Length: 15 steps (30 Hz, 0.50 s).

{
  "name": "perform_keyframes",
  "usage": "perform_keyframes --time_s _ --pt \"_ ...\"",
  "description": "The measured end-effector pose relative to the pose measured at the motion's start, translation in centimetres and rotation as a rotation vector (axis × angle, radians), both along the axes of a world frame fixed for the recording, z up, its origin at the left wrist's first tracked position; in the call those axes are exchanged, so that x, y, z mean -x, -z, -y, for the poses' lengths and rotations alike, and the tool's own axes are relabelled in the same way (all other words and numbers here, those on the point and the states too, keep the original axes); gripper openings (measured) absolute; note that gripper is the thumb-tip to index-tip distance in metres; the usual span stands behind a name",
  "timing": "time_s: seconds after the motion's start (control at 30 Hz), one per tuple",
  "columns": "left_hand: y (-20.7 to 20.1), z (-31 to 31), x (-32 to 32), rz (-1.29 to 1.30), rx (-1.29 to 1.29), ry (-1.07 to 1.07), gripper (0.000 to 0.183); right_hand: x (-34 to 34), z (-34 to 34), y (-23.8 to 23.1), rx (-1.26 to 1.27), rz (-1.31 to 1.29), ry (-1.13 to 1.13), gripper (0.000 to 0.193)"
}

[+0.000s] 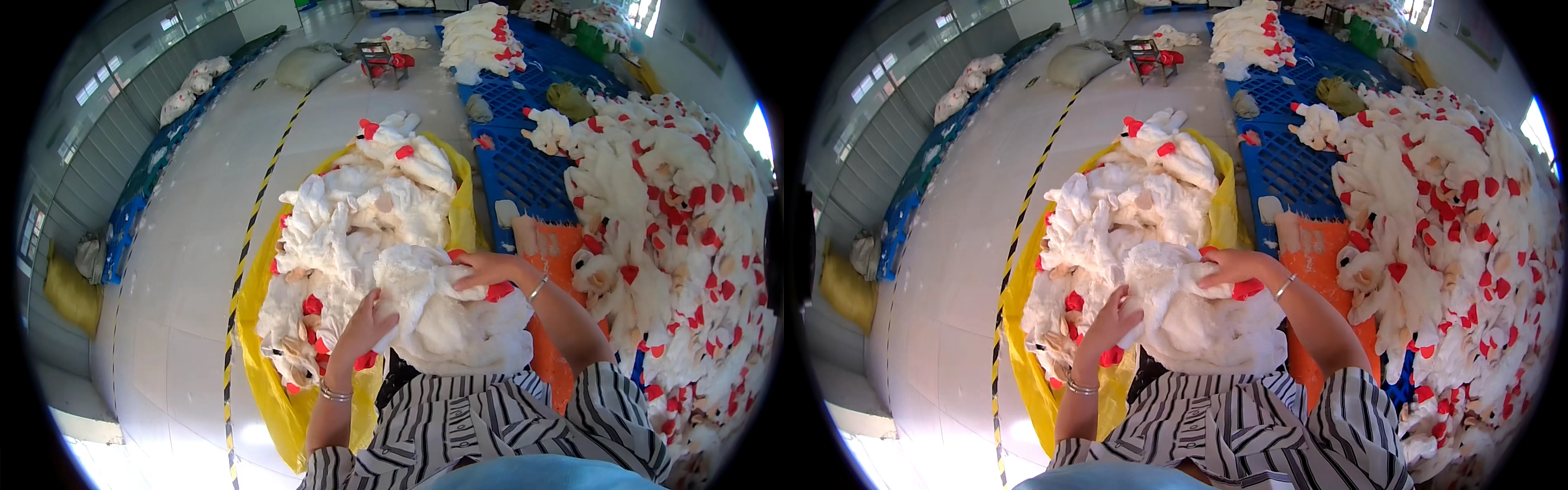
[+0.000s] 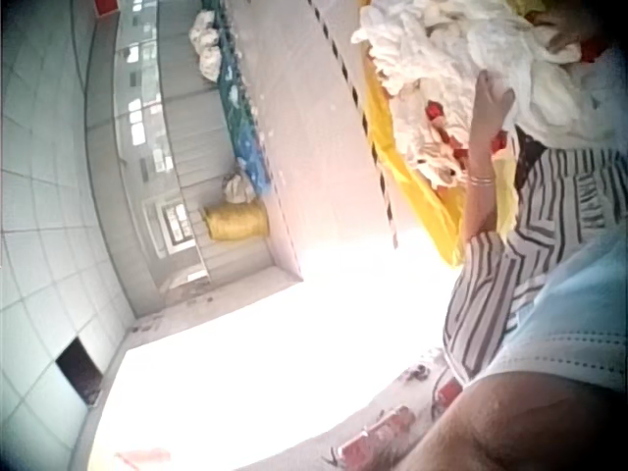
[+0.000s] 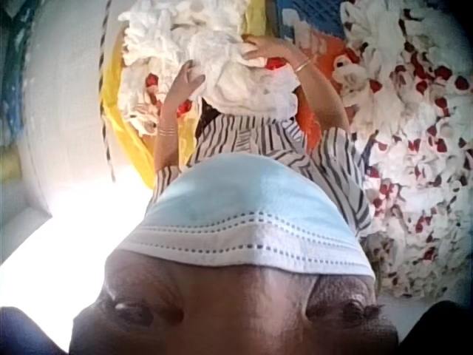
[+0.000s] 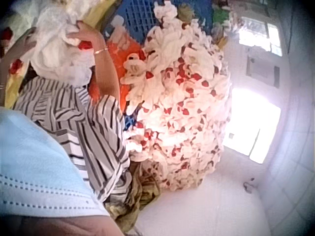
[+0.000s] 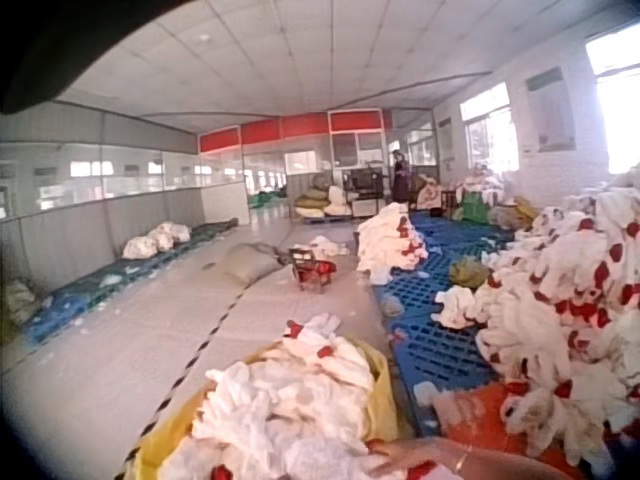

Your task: The person sits on the floor in a factory setting and assembles white stuffed animals by hand. They pick up the plush bodies and red fabric pieces, then insert the red pieces into the white bodies to form the final product.

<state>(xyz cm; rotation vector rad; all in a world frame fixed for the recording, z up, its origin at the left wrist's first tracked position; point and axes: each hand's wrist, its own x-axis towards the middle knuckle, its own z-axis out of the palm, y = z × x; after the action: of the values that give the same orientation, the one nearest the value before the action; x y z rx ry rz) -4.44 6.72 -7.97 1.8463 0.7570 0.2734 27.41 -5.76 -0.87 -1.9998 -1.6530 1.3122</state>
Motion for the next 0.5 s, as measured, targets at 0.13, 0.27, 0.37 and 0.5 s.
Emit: perform_keyframes --time_s 0.13,0.27,0.37,0.5 --pt "-0.2 3.5 2.1 0.081 0.199 0.099 0.080 0.1 3.2 -2.4 0.020 0.040 -0.024 0.065" --pt "2.9 6.3 4.9 0.101 0.124 0.021 0.075 -0.7 6.0 -0.9 -0.069 0.222 0.129 0.051" --pt "3.3 6.8 6.2 -0.081 0.017 -0.164 0.059 -1.3 7.3 -0.9 -0.300 0.276 0.375 0.035" --pt "5.1 4.0 8.3 -0.067 -0.061 -0.419 0.036 -2.7 8.6 -0.6 -0.523 0.096 0.545 0.025"
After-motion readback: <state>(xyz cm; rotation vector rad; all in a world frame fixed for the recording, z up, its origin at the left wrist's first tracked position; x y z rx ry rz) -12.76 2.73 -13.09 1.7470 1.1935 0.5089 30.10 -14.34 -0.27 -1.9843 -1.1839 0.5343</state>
